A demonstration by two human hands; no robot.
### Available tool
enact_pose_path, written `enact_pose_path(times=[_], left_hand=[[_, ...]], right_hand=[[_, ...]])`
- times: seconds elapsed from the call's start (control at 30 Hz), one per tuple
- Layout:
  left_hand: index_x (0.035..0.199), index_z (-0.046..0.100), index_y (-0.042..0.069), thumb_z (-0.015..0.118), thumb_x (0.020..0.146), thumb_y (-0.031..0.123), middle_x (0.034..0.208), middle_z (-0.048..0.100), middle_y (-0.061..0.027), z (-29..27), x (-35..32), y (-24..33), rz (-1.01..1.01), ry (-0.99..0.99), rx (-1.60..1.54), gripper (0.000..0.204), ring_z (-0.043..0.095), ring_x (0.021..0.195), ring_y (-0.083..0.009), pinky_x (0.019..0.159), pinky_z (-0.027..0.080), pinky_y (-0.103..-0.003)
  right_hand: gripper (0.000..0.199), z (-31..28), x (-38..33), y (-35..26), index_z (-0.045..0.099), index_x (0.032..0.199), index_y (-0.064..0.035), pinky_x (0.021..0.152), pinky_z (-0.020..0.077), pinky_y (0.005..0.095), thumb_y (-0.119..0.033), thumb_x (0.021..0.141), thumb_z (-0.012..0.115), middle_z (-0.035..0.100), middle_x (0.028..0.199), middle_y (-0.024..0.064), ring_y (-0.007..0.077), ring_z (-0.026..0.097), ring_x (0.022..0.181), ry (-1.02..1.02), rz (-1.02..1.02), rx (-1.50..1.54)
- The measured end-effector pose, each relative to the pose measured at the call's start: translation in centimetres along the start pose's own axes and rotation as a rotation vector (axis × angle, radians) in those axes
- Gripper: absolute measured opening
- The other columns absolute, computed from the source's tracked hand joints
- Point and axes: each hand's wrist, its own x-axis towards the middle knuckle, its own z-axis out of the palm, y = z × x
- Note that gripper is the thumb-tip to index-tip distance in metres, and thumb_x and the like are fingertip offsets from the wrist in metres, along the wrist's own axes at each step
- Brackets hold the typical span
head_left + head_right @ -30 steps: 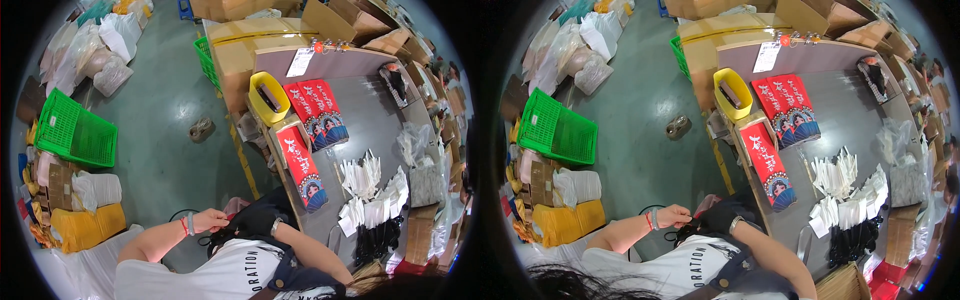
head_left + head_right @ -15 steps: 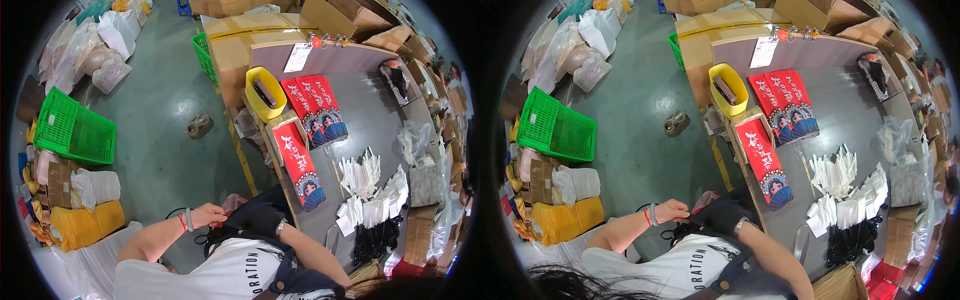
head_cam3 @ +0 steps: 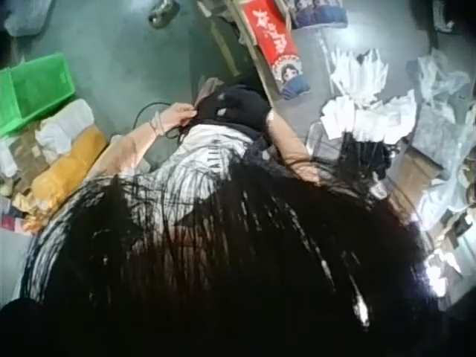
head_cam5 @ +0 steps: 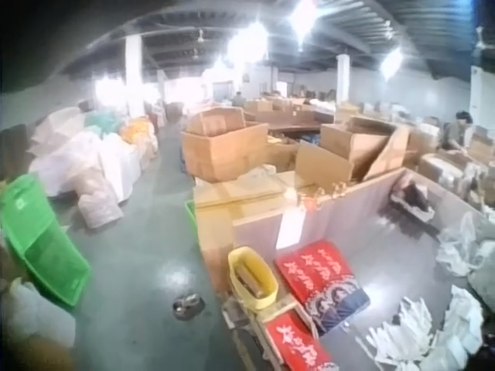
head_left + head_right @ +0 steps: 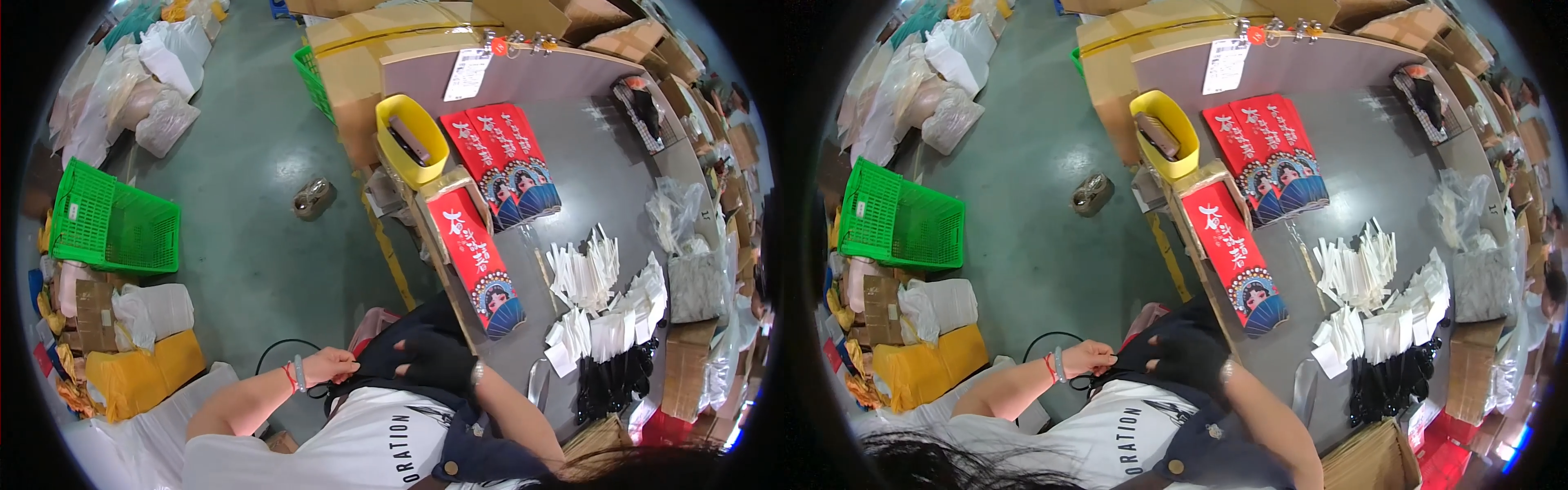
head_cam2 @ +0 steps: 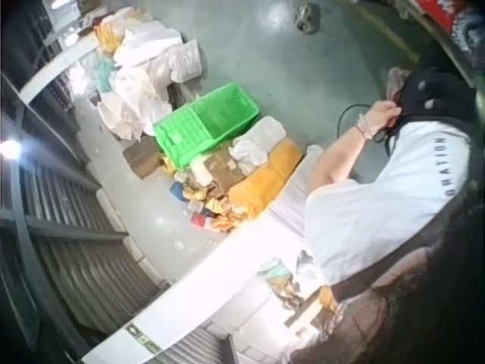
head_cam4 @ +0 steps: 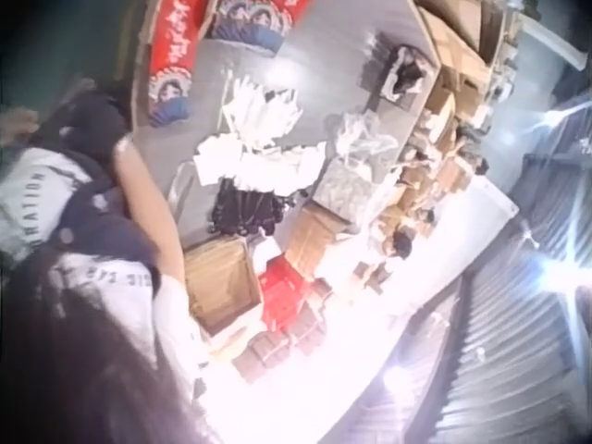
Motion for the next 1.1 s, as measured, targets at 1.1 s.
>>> enact_pose_path(times=[1.1], left_hand=[[0.101,0.067,0.001,0.069,0.083,0.009,0.086,0.065,-0.0095,15.6,9.1,21.5,0.88,-0.27,1.121,0.02,0.065,0.076,-0.016,0.068,0.052,-0.027]], right_hand=[[0.053,10.3,-26.0,0.8,0.063,0.114,-0.0029,0.091,0.0456,0.0421,-0.026,0.069,0.08,0.061,0.114,0.0173,0.0353,0.056,0.11,1.341,1.27,-0.093]])
